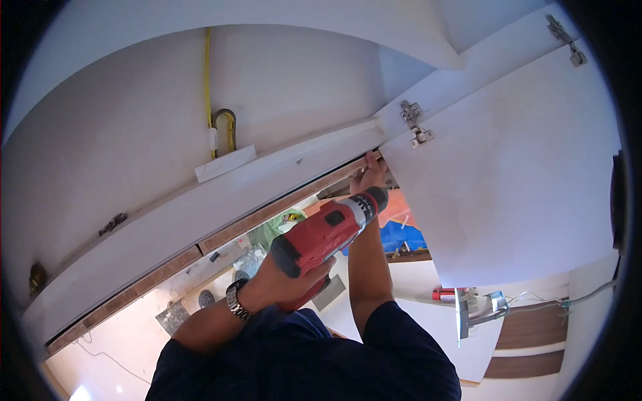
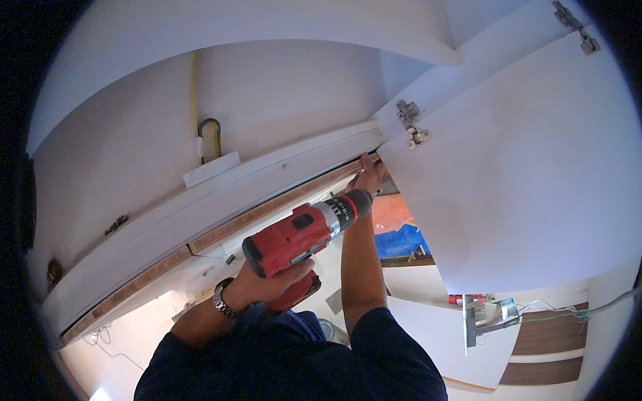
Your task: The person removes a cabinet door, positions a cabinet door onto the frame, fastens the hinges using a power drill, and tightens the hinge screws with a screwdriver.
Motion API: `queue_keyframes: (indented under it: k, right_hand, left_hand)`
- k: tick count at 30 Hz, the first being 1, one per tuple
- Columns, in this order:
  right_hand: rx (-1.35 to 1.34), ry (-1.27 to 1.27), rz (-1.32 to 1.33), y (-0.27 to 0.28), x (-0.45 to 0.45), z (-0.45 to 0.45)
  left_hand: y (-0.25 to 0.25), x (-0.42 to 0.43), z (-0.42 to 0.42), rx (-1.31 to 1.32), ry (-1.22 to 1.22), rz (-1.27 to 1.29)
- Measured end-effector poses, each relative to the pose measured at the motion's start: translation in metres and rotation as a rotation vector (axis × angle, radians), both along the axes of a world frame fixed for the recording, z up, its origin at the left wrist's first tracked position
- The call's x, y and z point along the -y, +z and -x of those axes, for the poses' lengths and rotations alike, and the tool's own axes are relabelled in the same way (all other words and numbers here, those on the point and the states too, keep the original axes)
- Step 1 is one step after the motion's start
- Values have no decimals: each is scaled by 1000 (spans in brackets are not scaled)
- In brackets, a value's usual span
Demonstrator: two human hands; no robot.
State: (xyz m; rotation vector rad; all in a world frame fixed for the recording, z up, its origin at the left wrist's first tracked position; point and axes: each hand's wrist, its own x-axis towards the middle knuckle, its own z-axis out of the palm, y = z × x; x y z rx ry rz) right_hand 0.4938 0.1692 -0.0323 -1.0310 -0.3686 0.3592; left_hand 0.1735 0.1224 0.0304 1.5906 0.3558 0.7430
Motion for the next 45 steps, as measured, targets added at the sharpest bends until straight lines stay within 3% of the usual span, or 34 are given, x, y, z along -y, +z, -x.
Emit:
queue_keyframes:
  k: [5, 10, 13, 16, 19, 20, 23, 29, 33, 45]
  right_hand:
    - [12, -92, 105, -25, 0, -32]
    - [85, 23, 183, -30, 12, -33]
    - [89, 126, 173, -34, 21, -29]
    - [76, 221, -24, -50, 20, -43]
    - [-19, 108, 299, -48, 8, -67]
    - [-94, 164, 58, -55, 11, -61]
    - [-31, 190, -142, -13, 4, -11]
    - [15, 181, -123, -7, 1, -13]
    - [44, 94, -45, 6, 3, 1]
    - [29, 175, -70, 2, 2, -7]
  left_hand:
    - [9, -5, -23, 35, 7, 28]
    - [10, -9, -46, 106, 32, 74]
    - [9, -12, -59, 118, 10, 183]
    - [8, -14, -66, 118, -10, 300]
    - [16, -16, -58, 139, 6, 341]
    - [18, -18, -54, 125, 17, 306]
    - [28, -21, -36, 44, 20, 289]
    - [43, -25, -10, 28, 69, 446]
    - [37, -34, -18, 93, 124, 349]
    - [52, -44, -60, 216, -81, 635]
